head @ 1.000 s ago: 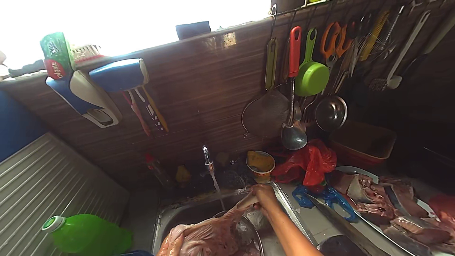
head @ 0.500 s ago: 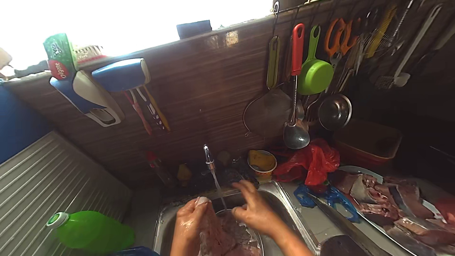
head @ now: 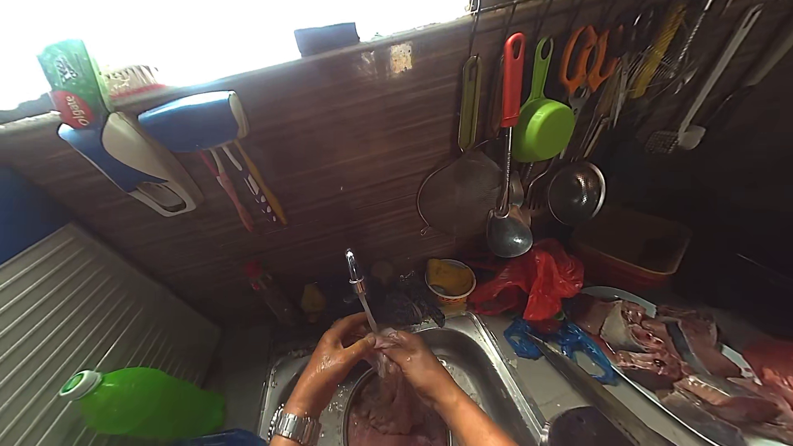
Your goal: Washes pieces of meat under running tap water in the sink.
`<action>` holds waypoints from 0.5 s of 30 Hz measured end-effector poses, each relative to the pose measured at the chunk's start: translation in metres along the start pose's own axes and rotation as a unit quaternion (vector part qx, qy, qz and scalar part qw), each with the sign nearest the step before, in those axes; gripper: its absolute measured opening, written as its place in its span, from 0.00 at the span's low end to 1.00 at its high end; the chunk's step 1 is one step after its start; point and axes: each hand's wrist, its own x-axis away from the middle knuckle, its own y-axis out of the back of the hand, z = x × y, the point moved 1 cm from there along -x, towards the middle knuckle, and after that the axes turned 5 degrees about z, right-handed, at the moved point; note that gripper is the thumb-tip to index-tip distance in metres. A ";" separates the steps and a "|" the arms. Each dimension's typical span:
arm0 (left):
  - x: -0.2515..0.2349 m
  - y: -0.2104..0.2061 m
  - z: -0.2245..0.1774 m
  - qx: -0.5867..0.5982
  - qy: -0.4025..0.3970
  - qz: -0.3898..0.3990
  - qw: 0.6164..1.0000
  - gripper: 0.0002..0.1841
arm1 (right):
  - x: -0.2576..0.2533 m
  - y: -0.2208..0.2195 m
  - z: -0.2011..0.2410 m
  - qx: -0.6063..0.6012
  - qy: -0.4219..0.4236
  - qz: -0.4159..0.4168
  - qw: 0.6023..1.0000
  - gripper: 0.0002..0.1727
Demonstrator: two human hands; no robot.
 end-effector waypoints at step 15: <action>0.018 -0.056 0.095 -0.271 -0.069 0.004 0.960 0.16 | 0.003 -0.017 -0.007 -0.375 -0.035 -0.221 0.900 0.06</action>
